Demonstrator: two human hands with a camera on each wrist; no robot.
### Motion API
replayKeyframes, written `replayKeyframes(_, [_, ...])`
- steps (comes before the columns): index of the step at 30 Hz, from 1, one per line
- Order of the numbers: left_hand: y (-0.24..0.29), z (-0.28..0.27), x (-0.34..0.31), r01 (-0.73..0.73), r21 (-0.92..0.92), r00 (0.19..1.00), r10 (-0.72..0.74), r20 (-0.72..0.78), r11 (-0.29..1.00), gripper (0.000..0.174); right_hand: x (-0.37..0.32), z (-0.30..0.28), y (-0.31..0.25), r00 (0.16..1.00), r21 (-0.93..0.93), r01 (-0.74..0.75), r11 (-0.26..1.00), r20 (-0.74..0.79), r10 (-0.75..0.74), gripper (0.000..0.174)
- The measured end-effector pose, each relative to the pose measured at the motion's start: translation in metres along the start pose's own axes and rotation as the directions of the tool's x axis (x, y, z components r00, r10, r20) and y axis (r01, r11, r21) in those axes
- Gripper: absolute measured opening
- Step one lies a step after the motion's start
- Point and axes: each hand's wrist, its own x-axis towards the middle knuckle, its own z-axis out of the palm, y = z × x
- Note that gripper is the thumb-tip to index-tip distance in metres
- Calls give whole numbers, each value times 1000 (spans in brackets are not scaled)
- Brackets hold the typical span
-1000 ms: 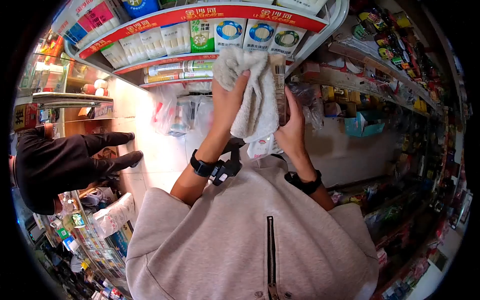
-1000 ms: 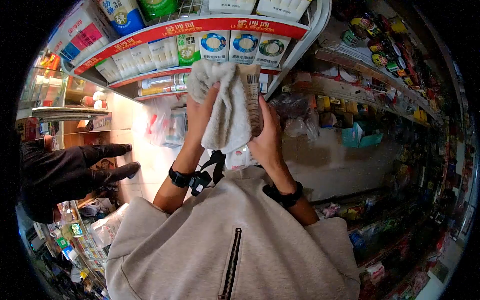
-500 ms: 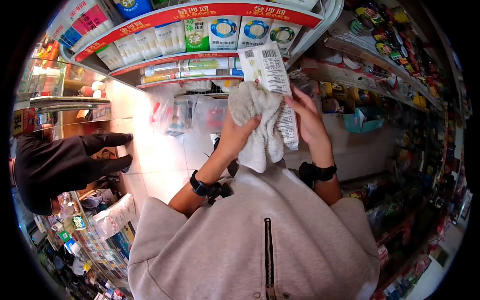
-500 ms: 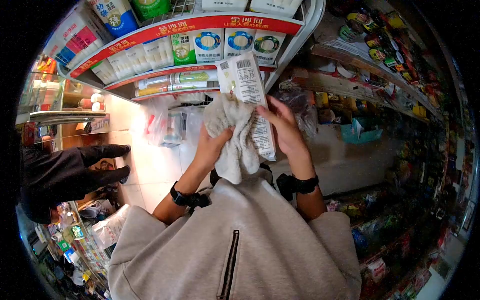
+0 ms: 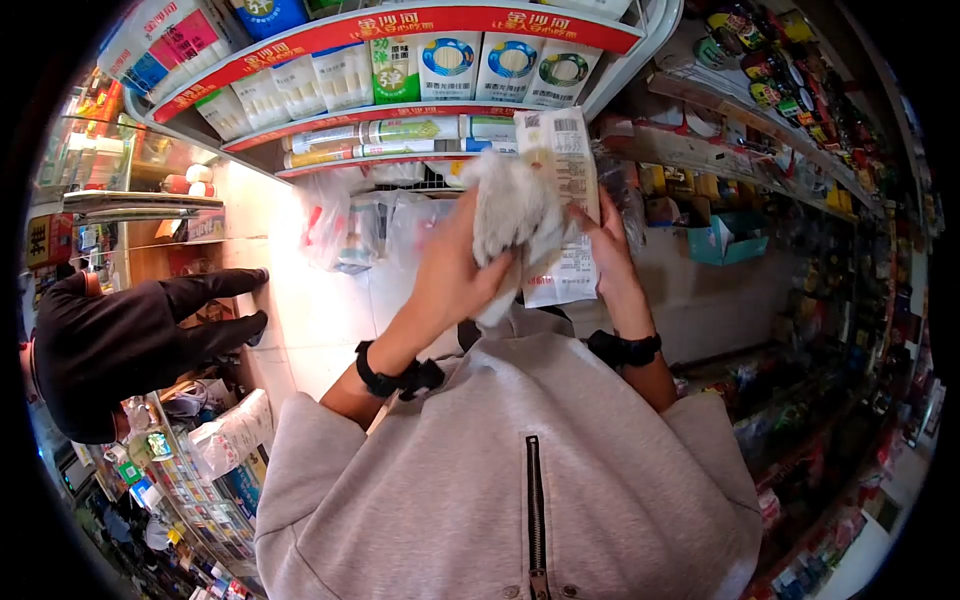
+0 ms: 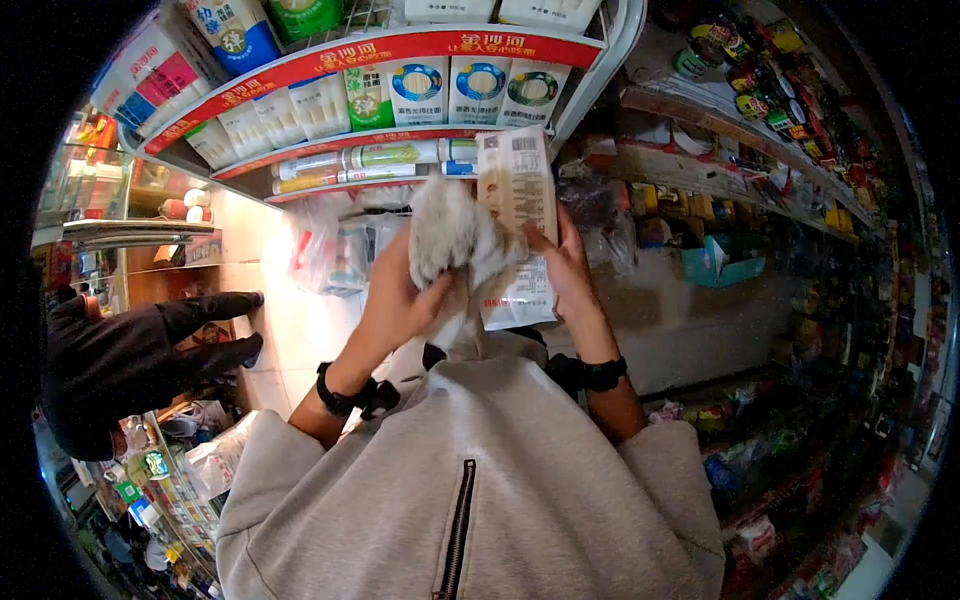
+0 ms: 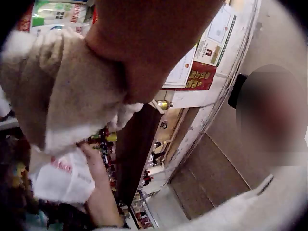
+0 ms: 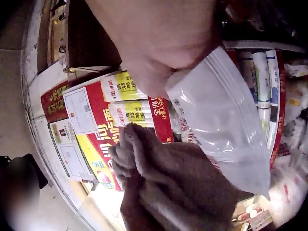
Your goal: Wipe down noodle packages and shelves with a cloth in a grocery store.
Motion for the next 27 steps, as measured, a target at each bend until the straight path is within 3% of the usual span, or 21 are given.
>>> replayKeyframes(2, [-12,13,31,-23,61,999,21,33,998,68,-5,-1,8,999,36,-29,999,-21,30,48])
replayKeyframes(4, [-38,34,54,-174,446,984,176,38,878,69,-10,-2,18,991,-186,-34,982,121,57,43])
replayKeyframes(9, [-39,47,62,-156,297,977,104,185,942,72,-11,-7,28,999,-43,-33,999,36,35,37])
replayKeyframes(10, [-32,49,53,-134,270,973,75,216,953,72,-10,-14,29,995,8,-84,996,-54,85,40])
replayKeyframes(11, [-34,56,42,-180,191,969,141,202,965,73,-8,-21,30,980,65,-129,989,-142,138,42])
replayKeyframes(12, [-29,59,31,-181,189,967,139,215,965,73,-8,-28,34,978,75,-132,988,-151,142,42])
replayKeyframes(14, [-18,63,14,-158,154,967,121,225,975,72,0,-44,42,993,331,32,943,98,-68,50])
replayKeyframes(15, [-14,65,6,-135,106,967,107,233,985,72,4,-50,45,986,508,-114,853,164,34,54])
replayKeyframes(16, [-10,65,-2,-133,101,965,105,240,986,72,5,-60,47,987,511,-112,852,156,37,54])
replayKeyframes(18, [0,63,-11,-317,239,871,182,456,918,73,5,-67,42,968,579,-133,804,251,-20,50])
replayKeyframes(20, [8,62,-23,-353,213,828,199,524,911,73,1,-63,37,976,509,-99,855,218,-18,51])
replayKeyframes(22, [24,63,-30,-503,150,656,264,707,851,73,-5,-52,21,986,350,-39,936,164,-21,52])
replayKeyframes(24, [27,67,-34,-528,180,626,238,743,830,73,-21,-38,-1,992,265,-90,960,105,64,51])
replayKeyframes(26, [22,68,-30,-539,169,621,255,741,825,73,-48,-17,-16,994,208,109,972,-48,-101,49])
replayKeyframes(27, [21,67,-29,-542,183,620,243,746,820,75,-15,-50,10,992,326,-124,937,57,111,50])
